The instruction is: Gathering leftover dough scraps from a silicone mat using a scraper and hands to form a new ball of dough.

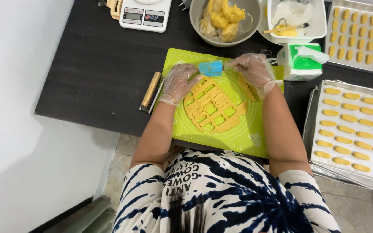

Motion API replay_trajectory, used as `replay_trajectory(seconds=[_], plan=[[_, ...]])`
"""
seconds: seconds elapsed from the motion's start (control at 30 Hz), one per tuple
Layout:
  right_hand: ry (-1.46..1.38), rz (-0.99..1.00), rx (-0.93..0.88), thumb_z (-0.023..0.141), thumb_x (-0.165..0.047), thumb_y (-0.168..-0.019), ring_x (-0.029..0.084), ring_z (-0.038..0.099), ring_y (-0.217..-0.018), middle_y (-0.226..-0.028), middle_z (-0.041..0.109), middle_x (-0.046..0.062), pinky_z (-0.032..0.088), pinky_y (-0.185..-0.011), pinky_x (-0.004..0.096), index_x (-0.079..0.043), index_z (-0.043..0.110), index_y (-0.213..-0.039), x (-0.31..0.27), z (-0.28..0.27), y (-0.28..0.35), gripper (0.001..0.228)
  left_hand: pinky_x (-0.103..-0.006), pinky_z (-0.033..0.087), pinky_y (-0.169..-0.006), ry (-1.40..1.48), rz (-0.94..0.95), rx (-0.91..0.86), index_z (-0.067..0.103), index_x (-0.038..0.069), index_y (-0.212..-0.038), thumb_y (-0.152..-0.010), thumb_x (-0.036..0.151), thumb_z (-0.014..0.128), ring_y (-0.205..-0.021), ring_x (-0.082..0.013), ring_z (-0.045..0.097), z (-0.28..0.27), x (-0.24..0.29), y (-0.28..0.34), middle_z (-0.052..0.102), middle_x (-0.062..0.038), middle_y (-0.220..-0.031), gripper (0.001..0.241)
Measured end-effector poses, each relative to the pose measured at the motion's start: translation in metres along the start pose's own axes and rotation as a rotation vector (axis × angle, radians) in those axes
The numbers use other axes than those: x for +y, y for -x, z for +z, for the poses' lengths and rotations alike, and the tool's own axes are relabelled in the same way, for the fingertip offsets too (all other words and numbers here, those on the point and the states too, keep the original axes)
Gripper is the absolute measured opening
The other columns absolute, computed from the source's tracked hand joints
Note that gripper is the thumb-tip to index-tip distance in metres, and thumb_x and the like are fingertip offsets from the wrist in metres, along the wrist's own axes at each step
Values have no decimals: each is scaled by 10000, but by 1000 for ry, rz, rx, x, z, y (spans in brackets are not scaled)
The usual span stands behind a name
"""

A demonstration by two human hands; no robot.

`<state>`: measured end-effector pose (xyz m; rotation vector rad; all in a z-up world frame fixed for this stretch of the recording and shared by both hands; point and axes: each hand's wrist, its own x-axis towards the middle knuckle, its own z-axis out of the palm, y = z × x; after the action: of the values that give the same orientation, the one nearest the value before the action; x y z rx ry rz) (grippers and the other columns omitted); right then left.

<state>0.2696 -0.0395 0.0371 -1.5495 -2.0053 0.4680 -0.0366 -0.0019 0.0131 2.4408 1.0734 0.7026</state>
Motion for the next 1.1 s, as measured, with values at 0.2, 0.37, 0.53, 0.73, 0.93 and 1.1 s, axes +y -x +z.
replay_trajectory(seconds=[0.2, 0.37, 0.53, 0.73, 0.93, 1.1], plan=[[51, -35, 29, 762, -147, -973, 279, 716, -957, -947, 741, 42, 556, -901, 372, -173, 815, -1058, -32, -23, 6, 103, -479, 442, -1072, -61, 6, -19, 756, 186, -1107, -1030, 536, 558, -1198, -322, 645, 14, -8, -3, 693, -64, -1229, 409], [132, -28, 78, 754, -146, -985, 301, 719, -914, -928, 741, 53, 556, -866, 394, -165, 815, -1043, -38, -25, 14, 88, -537, 424, -1056, -49, -6, 10, 750, 213, -1111, -1003, 541, 590, -1218, -341, 628, 33, -18, -7, 682, -56, -1249, 381], [326, 31, 138, 753, -281, -987, 298, 707, -882, -902, 731, 5, 568, -821, 379, -235, 814, -1032, -9, -10, 23, 89, -506, 437, -1036, -29, -5, 39, 735, 260, -1080, -1009, 570, 536, -1220, -291, 629, 28, -6, -11, 689, -2, -1225, 375], [410, 28, 103, 664, -243, -1003, 230, 716, -952, -932, 738, -60, 536, -896, 328, -232, 784, -995, -69, -30, 35, 121, -501, 418, -1035, 2, -57, 30, 763, 228, -1054, -994, 582, 561, -1213, -293, 637, 38, -7, -17, 712, -30, -1212, 413], [29, 478, 226, 591, -331, -1006, 283, 647, -894, -925, 703, 22, 521, -811, 412, -187, 745, -998, -88, -21, 37, 211, -459, 430, -1027, 1, -92, 68, 752, 257, -1044, -1013, 601, 513, -1165, -239, 667, 29, 0, -15, 730, 22, -1168, 420], [190, 704, -34, 450, -332, -1059, 434, 705, -1063, -1015, 735, 177, 553, -916, 545, -113, 672, -1108, -107, -12, 44, 316, -406, 491, -1018, 417, -228, 134, 753, 184, -1119, -1028, 543, 593, -1099, -244, 704, 11, 16, -10, 758, -53, -1099, 403]])
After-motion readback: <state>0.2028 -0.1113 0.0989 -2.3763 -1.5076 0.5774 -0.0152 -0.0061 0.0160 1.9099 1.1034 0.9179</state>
